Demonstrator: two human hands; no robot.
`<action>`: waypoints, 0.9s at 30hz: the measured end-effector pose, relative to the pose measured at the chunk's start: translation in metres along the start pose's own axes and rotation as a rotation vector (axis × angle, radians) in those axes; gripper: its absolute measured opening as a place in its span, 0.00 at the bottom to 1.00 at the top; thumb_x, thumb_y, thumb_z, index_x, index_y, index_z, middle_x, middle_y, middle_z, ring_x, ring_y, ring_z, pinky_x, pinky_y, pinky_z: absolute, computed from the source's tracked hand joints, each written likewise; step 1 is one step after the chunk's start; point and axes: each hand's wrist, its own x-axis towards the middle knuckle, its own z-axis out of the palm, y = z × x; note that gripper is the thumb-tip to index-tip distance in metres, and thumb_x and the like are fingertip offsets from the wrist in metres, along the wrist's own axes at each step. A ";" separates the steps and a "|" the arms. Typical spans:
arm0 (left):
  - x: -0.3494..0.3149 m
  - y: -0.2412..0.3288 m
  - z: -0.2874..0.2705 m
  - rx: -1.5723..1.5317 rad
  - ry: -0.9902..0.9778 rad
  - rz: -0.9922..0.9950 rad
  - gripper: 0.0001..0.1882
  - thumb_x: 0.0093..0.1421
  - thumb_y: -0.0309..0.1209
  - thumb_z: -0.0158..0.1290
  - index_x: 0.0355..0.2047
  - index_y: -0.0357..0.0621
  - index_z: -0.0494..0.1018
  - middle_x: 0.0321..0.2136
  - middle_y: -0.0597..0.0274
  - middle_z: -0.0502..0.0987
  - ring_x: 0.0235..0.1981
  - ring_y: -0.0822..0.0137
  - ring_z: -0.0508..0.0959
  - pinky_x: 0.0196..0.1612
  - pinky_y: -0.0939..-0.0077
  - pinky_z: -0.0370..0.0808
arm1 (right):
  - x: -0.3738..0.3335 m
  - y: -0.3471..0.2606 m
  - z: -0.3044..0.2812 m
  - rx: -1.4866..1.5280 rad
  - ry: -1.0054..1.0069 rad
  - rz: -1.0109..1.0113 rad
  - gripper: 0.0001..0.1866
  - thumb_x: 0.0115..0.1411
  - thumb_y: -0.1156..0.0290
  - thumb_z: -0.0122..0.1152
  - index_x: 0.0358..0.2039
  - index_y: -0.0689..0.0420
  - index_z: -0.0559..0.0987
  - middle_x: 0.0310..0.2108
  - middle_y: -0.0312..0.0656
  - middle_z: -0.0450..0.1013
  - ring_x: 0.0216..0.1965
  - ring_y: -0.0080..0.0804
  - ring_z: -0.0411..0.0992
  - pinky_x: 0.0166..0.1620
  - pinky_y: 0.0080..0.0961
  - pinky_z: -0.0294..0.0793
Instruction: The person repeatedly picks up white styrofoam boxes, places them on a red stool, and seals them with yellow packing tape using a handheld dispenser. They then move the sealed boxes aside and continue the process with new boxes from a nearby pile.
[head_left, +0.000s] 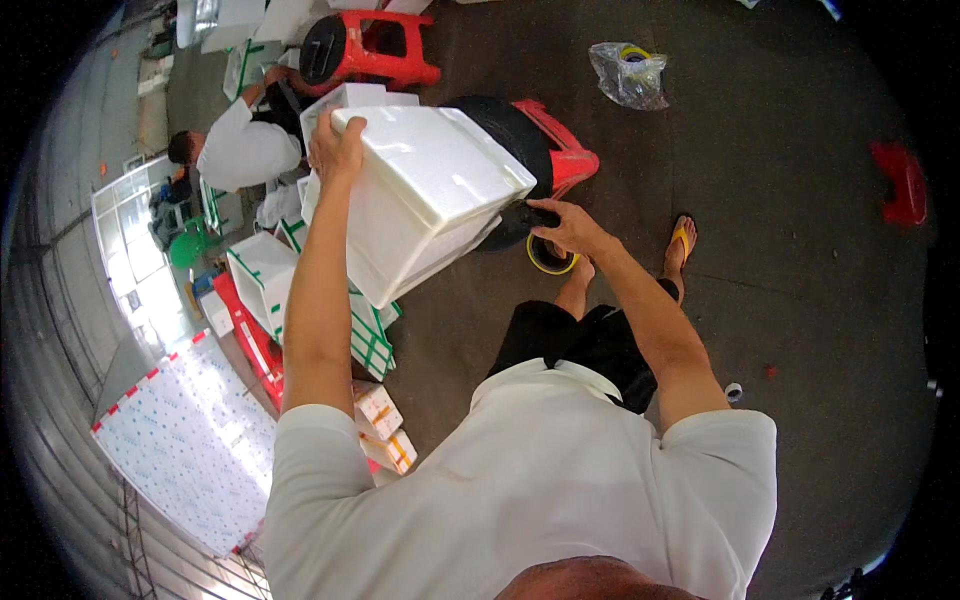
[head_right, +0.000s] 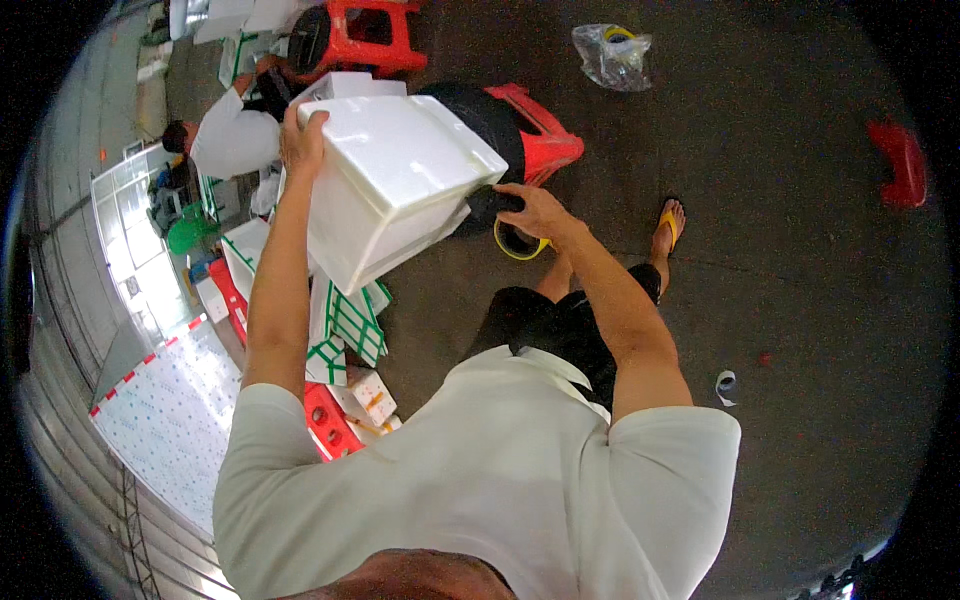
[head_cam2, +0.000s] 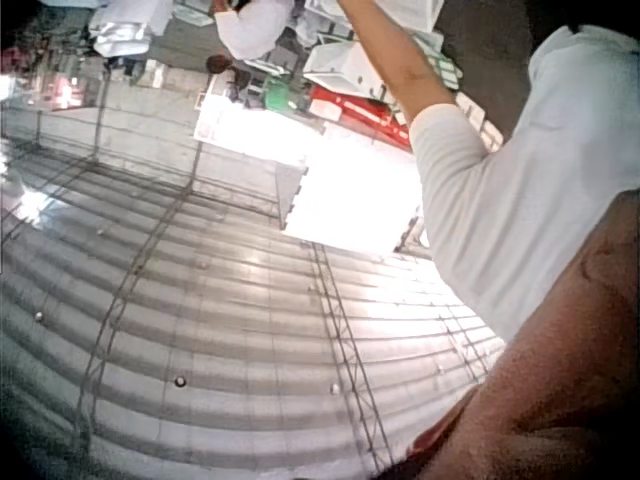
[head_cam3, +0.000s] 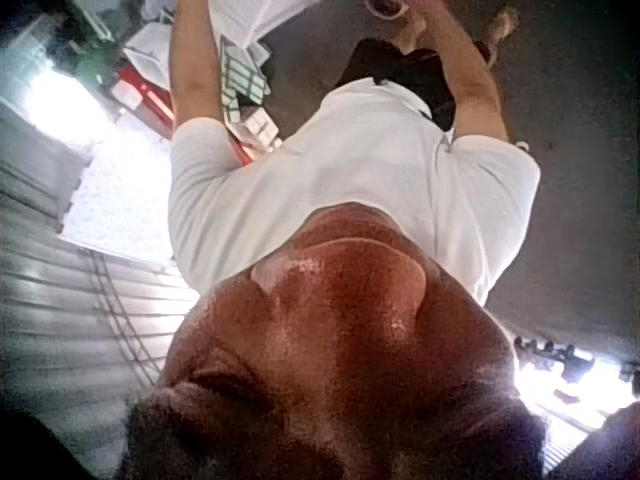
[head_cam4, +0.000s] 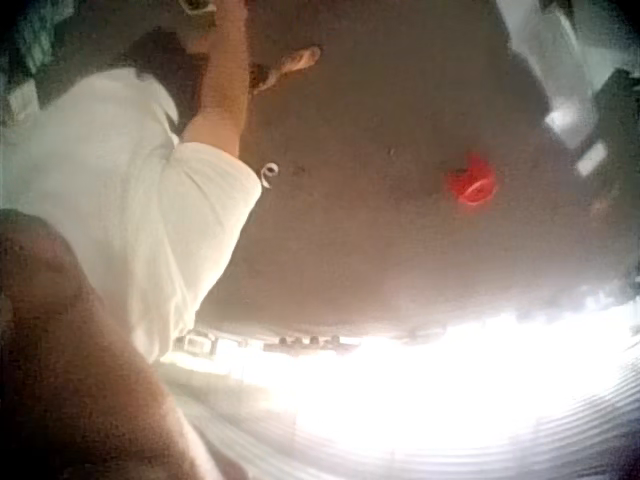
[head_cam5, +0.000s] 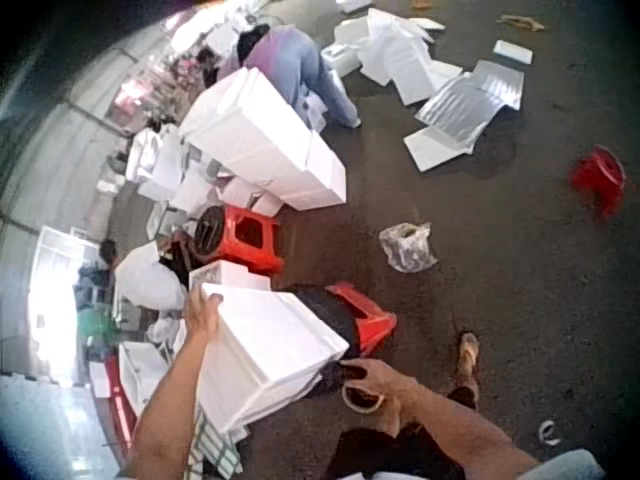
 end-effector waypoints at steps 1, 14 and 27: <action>-0.001 0.001 0.003 -0.006 -0.003 0.018 0.33 0.45 0.49 0.56 0.53 0.54 0.72 0.51 0.46 0.73 0.54 0.46 0.70 0.60 0.54 0.59 | 0.002 -0.002 0.000 -0.113 0.025 -0.050 0.30 0.53 0.63 0.65 0.58 0.52 0.72 0.54 0.48 0.72 0.55 0.44 0.70 0.59 0.34 0.67; -0.004 -0.021 -0.004 -0.038 0.189 -0.182 0.39 0.49 0.55 0.56 0.59 0.50 0.65 0.57 0.47 0.67 0.61 0.49 0.63 0.64 0.53 0.51 | 0.077 -0.007 0.056 0.504 1.270 0.083 0.28 0.60 0.70 0.62 0.58 0.62 0.65 0.55 0.48 0.68 0.54 0.36 0.69 0.57 0.31 0.67; -0.112 0.055 -0.037 0.037 -0.286 0.956 0.35 0.43 0.38 0.63 0.52 0.43 0.65 0.51 0.51 0.67 0.56 0.48 0.65 0.66 0.47 0.51 | 0.084 -0.160 -0.109 -0.050 -0.256 -0.092 0.25 0.55 0.67 0.66 0.54 0.53 0.77 0.45 0.41 0.76 0.40 0.28 0.74 0.44 0.21 0.72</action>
